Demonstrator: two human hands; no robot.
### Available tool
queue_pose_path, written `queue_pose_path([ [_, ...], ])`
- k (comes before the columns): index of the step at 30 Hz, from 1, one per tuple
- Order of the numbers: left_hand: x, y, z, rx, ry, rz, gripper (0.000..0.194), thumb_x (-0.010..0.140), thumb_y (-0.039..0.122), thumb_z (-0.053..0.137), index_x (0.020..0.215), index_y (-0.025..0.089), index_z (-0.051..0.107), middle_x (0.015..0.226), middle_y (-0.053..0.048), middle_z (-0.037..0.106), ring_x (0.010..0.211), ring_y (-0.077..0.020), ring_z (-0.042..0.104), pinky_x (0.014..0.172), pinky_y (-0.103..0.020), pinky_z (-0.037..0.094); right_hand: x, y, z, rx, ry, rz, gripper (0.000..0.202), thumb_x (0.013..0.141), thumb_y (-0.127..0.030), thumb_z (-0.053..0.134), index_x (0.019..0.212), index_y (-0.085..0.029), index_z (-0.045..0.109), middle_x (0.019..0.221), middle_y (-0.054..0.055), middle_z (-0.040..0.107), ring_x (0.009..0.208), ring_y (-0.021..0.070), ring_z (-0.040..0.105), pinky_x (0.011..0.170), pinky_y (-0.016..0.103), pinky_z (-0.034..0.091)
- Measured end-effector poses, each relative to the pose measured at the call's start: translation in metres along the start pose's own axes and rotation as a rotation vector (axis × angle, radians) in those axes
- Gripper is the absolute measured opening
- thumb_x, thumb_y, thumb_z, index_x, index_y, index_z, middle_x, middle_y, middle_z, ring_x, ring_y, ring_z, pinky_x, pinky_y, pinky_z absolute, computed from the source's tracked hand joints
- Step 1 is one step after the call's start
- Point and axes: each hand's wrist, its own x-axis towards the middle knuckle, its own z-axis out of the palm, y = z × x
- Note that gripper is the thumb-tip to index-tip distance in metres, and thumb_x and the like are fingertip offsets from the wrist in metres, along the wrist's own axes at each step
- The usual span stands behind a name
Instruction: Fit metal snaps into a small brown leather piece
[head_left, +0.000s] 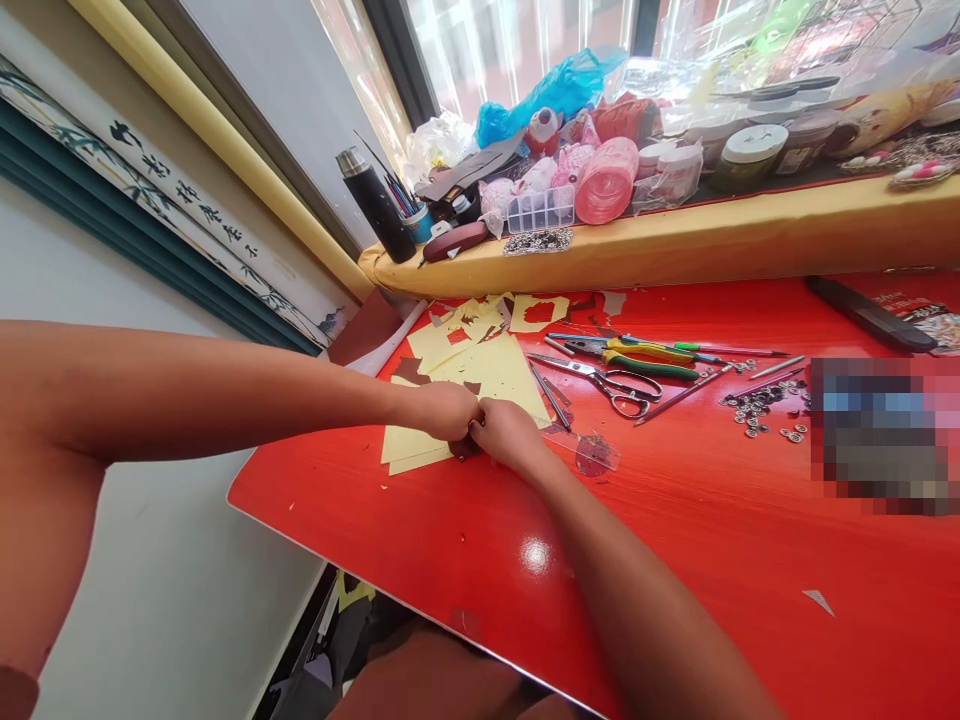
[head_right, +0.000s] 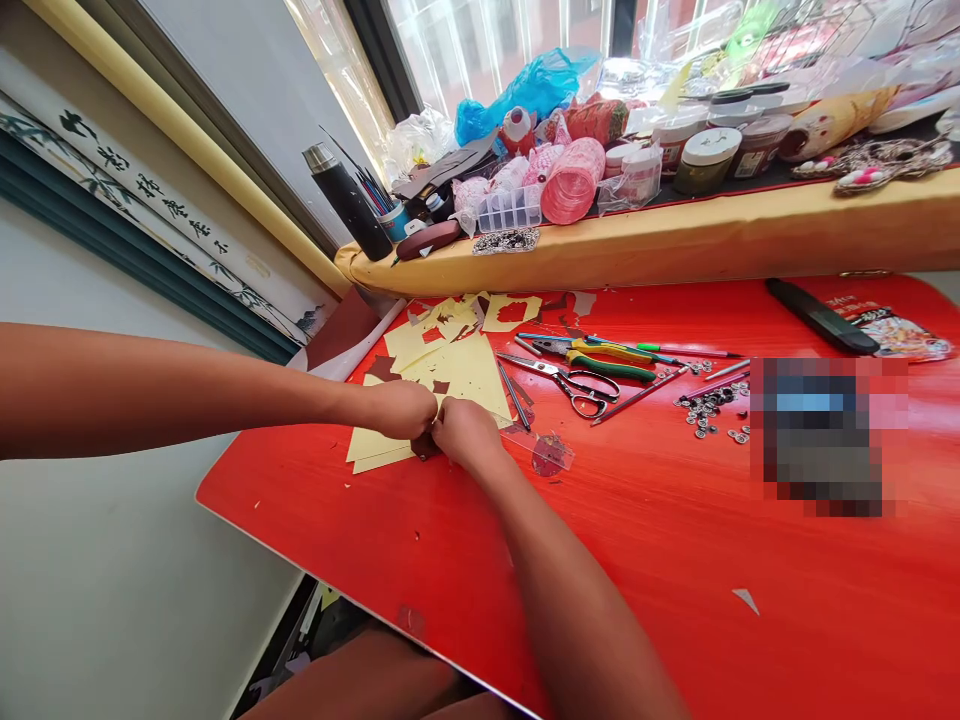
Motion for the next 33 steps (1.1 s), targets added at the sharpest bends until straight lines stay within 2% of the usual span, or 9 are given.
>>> queue_pose_path([
  [4, -0.012, -0.002, -0.002, 0.115, -0.040, 0.151, 0.019, 0.075, 0.020, 0.075, 0.058, 0.024, 0.067, 0.061, -0.006, 0.069, 0.069, -0.0251, 0.067, 0.069, -0.034, 0.047, 0.000, 0.001, 0.001, -0.004, 0.011, 0.000, 0.020, 0.095, -0.025, 0.057, 0.101, -0.020, 0.076, 0.082, 0.009, 0.078, 0.070, 0.0219, 0.068, 0.059, 0.028, 0.036],
  [8, -0.016, -0.006, -0.004, 0.164, -0.037, 0.199, 0.023, 0.078, 0.011, 0.070, 0.059, 0.023, 0.064, 0.066, -0.007, 0.071, 0.075, -0.0261, 0.068, 0.078, -0.036, 0.048, 0.001, 0.002, 0.002, -0.008, 0.028, -0.002, 0.019, 0.093, -0.024, 0.058, 0.099, -0.020, 0.076, 0.089, 0.010, 0.080, 0.078, 0.0233, 0.069, 0.059, 0.029, 0.035],
  [12, -0.016, -0.003, 0.002, 0.155, -0.037, 0.138, 0.020, 0.075, 0.009, 0.068, 0.060, 0.022, 0.065, 0.063, -0.006, 0.069, 0.071, -0.0253, 0.067, 0.073, -0.035, 0.047, 0.002, 0.003, 0.003, -0.001, 0.033, 0.001, 0.018, 0.093, -0.025, 0.059, 0.098, -0.020, 0.076, 0.089, 0.010, 0.080, 0.078, 0.0229, 0.069, 0.060, 0.028, 0.035],
  [17, -0.007, -0.001, 0.003, 0.045, -0.057, -0.040, 0.023, 0.080, 0.024, 0.068, 0.057, 0.021, 0.065, 0.052, -0.005, 0.061, 0.054, -0.0207, 0.059, 0.059, -0.032, 0.043, 0.000, 0.001, 0.001, 0.016, 0.030, -0.002, 0.018, 0.095, -0.026, 0.058, 0.101, -0.019, 0.074, 0.087, 0.008, 0.079, 0.070, 0.0202, 0.067, 0.059, 0.028, 0.033],
  [21, 0.001, -0.008, -0.004, -0.035, -0.077, -0.106, 0.026, 0.079, 0.032, 0.072, 0.057, 0.021, 0.065, 0.048, -0.004, 0.056, 0.048, -0.0201, 0.053, 0.055, -0.034, 0.042, -0.002, 0.000, 0.001, 0.028, 0.024, 0.008, 0.018, 0.097, -0.027, 0.058, 0.101, -0.020, 0.073, 0.081, 0.006, 0.078, 0.067, 0.0184, 0.066, 0.060, 0.027, 0.033],
  [25, -0.003, -0.004, -0.004, -0.042, -0.087, -0.087, 0.023, 0.082, 0.028, 0.067, 0.061, 0.021, 0.070, 0.051, -0.005, 0.062, 0.052, -0.0206, 0.057, 0.056, -0.032, 0.043, 0.001, 0.001, 0.003, 0.031, 0.028, 0.010, 0.017, 0.096, -0.027, 0.058, 0.099, -0.020, 0.073, 0.082, 0.006, 0.078, 0.068, 0.0183, 0.066, 0.059, 0.027, 0.033],
  [28, -0.012, 0.005, 0.004, 0.011, -0.058, -0.038, 0.017, 0.082, 0.021, 0.068, 0.067, 0.021, 0.075, 0.061, -0.006, 0.070, 0.062, -0.0221, 0.065, 0.059, -0.031, 0.043, 0.003, 0.002, 0.004, 0.022, 0.039, 0.008, 0.015, 0.094, -0.026, 0.059, 0.095, -0.020, 0.072, 0.086, 0.007, 0.079, 0.069, 0.0184, 0.065, 0.058, 0.027, 0.032],
  [31, -0.024, 0.010, 0.016, 0.090, 0.003, 0.013, 0.013, 0.079, 0.012, 0.070, 0.070, 0.020, 0.074, 0.068, -0.007, 0.074, 0.070, -0.0245, 0.069, 0.064, -0.031, 0.043, 0.004, 0.004, 0.005, 0.018, 0.028, 0.001, 0.014, 0.093, -0.024, 0.058, 0.095, -0.020, 0.072, 0.076, 0.004, 0.077, 0.063, 0.0175, 0.063, 0.057, 0.027, 0.032],
  [33, -0.031, 0.008, 0.024, 0.124, 0.042, 0.038, 0.015, 0.081, 0.006, 0.068, 0.078, 0.020, 0.075, 0.073, -0.007, 0.075, 0.072, -0.0251, 0.071, 0.066, -0.032, 0.043, 0.004, 0.005, 0.006, 0.019, 0.016, -0.002, 0.015, 0.094, -0.023, 0.057, 0.095, -0.021, 0.071, 0.067, 0.002, 0.073, 0.059, 0.0172, 0.062, 0.057, 0.027, 0.033],
])
